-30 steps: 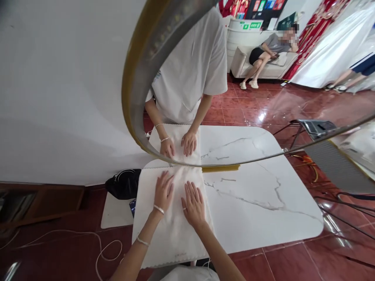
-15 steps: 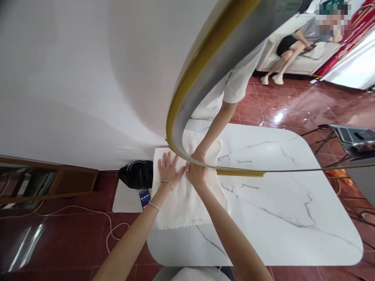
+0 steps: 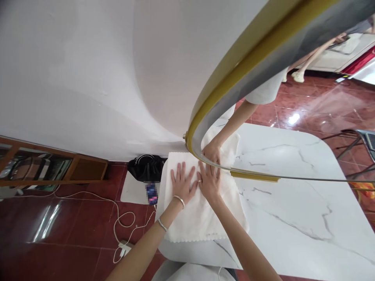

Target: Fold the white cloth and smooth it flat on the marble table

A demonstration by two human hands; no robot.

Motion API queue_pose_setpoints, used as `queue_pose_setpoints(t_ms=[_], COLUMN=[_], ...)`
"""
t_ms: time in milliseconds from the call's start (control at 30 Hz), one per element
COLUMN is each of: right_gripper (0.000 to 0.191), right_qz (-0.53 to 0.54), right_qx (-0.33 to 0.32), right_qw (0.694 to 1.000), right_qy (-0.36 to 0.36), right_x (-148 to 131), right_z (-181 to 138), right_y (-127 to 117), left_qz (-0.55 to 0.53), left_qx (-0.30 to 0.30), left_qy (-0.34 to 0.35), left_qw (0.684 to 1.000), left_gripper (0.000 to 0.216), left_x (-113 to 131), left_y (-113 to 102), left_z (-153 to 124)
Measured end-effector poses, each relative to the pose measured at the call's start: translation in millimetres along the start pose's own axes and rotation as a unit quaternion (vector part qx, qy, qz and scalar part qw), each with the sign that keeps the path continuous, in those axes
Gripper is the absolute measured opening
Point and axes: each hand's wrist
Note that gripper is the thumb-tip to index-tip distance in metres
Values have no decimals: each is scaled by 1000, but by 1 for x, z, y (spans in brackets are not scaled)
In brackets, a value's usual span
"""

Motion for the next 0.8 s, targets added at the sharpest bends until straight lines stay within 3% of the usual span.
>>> queue_pose_setpoints(t_ms=[133, 333, 433, 633, 800], right_gripper=[48, 51, 47, 27, 48], right_qz=[1, 33, 92, 156, 156], right_qx=[8, 2, 31, 0, -31], right_qw=[1000, 998, 995, 978, 963], right_qy=[2, 56, -1, -137, -217], right_x=[3, -16, -30, -64, -76], right_z=[5, 43, 46, -3, -86], right_y=[2, 18, 24, 20, -3], left_qz=[-14, -7, 5, 12, 16], left_qx=[-15, -10, -10, -15, 22], left_qy=[-4, -51, -79, -123, -90], left_qw=[1000, 999, 997, 992, 996], left_gripper=[60, 55, 51, 50, 53], left_x=[5, -22, -35, -48, -45], left_y=[0, -7, -13, -17, -17], left_z=[15, 41, 34, -28, -113])
Point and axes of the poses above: each hand's wrist, its own z-axis towards the middle knuckle, its own y-axis out of the palm, x = y × z, and after that the axes turned 5 degrees about z, right-handed
